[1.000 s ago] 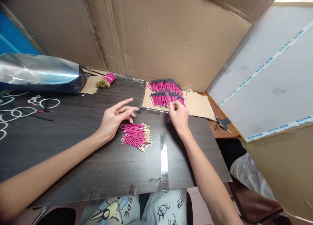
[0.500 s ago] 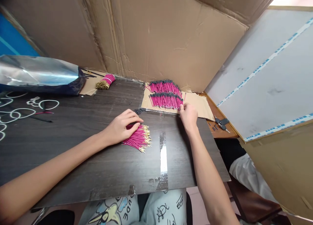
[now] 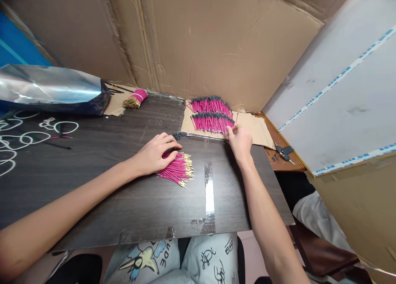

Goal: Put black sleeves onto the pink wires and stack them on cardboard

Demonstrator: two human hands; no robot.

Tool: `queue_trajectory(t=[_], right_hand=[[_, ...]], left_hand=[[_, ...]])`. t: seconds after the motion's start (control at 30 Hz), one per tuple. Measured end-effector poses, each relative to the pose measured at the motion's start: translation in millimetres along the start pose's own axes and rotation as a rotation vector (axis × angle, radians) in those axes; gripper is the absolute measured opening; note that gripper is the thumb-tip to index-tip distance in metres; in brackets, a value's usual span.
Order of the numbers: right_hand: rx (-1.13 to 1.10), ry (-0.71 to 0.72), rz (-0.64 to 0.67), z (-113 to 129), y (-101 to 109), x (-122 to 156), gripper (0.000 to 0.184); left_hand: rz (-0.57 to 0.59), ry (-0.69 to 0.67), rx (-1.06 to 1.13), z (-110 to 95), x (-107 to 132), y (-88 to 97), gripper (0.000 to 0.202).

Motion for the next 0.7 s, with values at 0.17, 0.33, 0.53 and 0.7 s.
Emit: queue_trajectory(t=[0.17,0.33,0.53,0.7], right_hand=[[-0.226,0.385,0.187,65.4,-23.2,27.7,0.030],[-0.244,0.708,0.532,130.2,-58.0,79.2,0.014],[-0.161,0.764,0.611,145.1,-65.1,98.4,0.019],[-0.188,0.758,0.649,147.9,-67.6,101.0,0.009]], left_hand=[[0.009,0.018,-0.032,1.8,-0.2,2.2,0.018],[0.072,0.008,-0.056,-0.9,-0.3,-4.2,0.016],[0.093,0.014,0.032,-0.4,-0.4,-7.5,0.012],[0.116,0.041,0.066,1.3,-0.5,-10.3,0.009]])
Point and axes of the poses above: each hand's wrist, its own x-axis away from the middle knuckle, its own y-axis out of the back of the hand, z = x × y, the point moved 10 cm from there along -x, towards the middle knuckle, and after that the axes turned 9 degrees about z, right-handed, at the moved point
